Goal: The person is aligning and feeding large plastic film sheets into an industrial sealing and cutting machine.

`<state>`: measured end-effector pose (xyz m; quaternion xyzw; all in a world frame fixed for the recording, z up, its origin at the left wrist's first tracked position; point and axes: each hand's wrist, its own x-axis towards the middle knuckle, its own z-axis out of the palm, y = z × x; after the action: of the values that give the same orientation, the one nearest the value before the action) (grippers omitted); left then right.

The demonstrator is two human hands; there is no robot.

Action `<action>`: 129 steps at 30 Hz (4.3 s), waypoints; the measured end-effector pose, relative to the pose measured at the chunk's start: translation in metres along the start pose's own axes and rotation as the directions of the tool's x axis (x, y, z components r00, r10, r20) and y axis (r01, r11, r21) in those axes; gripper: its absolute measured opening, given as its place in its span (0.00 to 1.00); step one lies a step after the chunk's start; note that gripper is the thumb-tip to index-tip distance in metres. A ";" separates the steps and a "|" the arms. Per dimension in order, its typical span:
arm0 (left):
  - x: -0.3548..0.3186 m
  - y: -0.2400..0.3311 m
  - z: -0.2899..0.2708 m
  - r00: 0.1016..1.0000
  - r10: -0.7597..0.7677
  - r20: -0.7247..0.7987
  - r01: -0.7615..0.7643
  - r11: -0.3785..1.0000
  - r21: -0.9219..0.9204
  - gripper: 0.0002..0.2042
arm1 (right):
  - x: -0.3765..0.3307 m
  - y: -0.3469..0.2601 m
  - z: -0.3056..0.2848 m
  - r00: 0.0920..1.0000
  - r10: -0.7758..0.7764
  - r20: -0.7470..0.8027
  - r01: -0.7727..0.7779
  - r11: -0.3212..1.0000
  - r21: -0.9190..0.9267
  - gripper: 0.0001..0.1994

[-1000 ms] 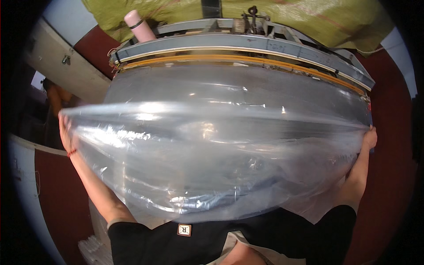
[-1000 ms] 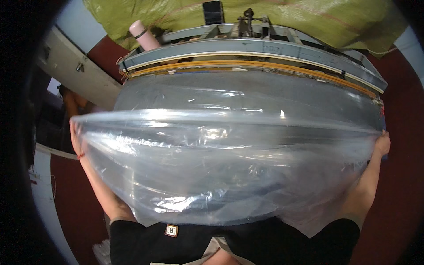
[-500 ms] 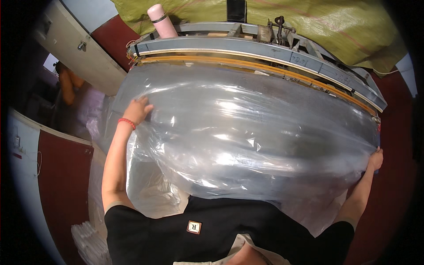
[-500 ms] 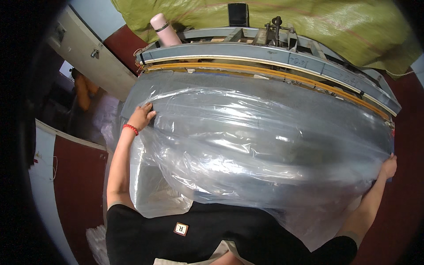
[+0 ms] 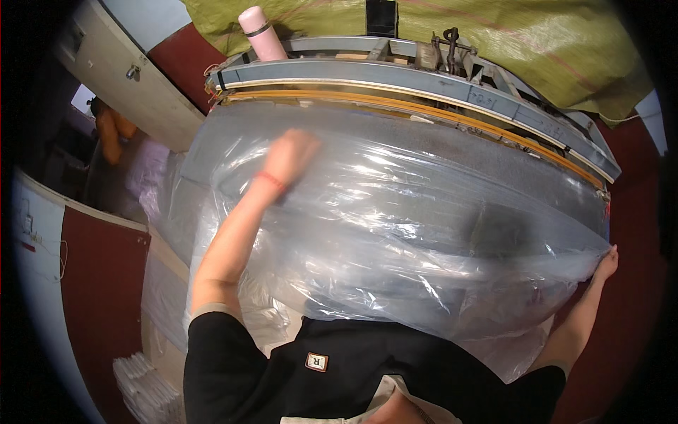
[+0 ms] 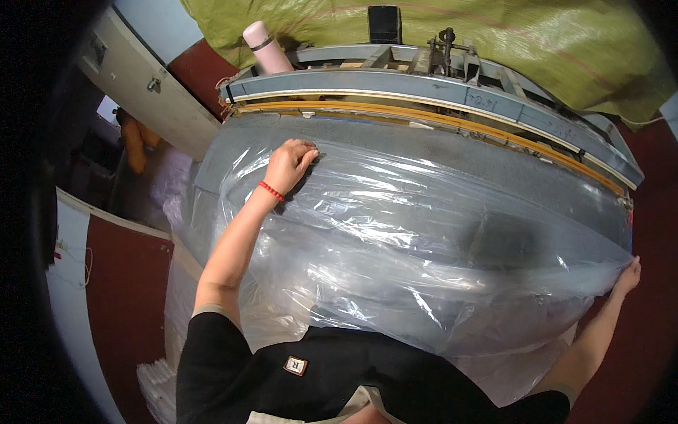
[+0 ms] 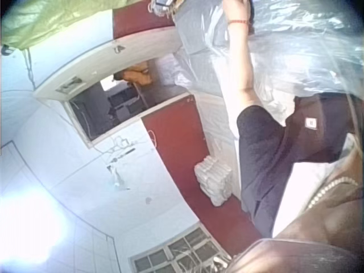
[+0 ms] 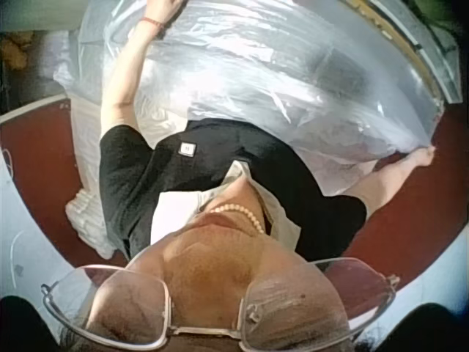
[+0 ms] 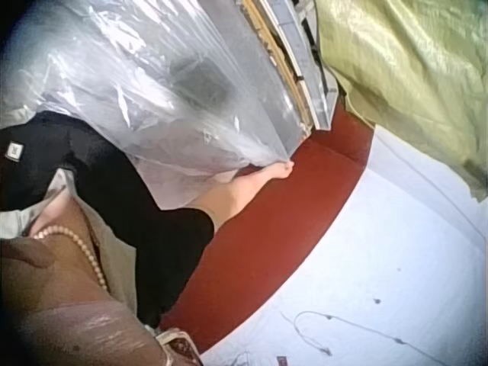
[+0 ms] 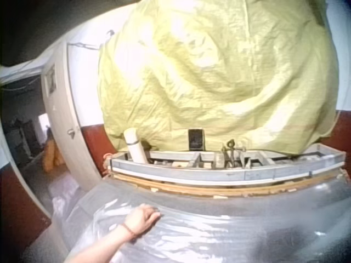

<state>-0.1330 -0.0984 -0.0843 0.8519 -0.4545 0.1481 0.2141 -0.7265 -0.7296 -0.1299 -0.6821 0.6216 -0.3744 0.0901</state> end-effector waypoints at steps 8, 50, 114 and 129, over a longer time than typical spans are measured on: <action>0.009 -0.004 0.018 0.970 -0.193 -0.147 0.173 0.975 -0.139 0.06 | -0.014 -0.014 -0.087 0.977 0.187 0.101 -0.192 0.576 0.794 0.21; 0.067 -0.165 0.043 0.562 -0.812 -0.158 0.324 0.392 -0.861 0.03 | -0.015 -0.214 0.110 0.884 0.283 -0.372 -0.132 0.915 0.383 0.09; -0.016 -0.062 -0.074 0.888 -0.097 0.449 0.316 0.838 -0.445 0.19 | -0.087 -0.092 0.011 0.859 -0.486 0.162 0.448 0.866 0.222 0.12; -0.011 -0.060 -0.072 0.819 -0.147 0.555 0.514 0.618 -0.595 0.07 | -0.091 -0.101 0.010 0.872 -0.469 0.141 0.431 0.871 0.234 0.12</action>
<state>-0.0925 -0.0244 -0.0407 0.7770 -0.3409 -0.2893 0.4432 -0.6369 -0.6283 -0.1141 -0.8294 0.3933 -0.3760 0.1264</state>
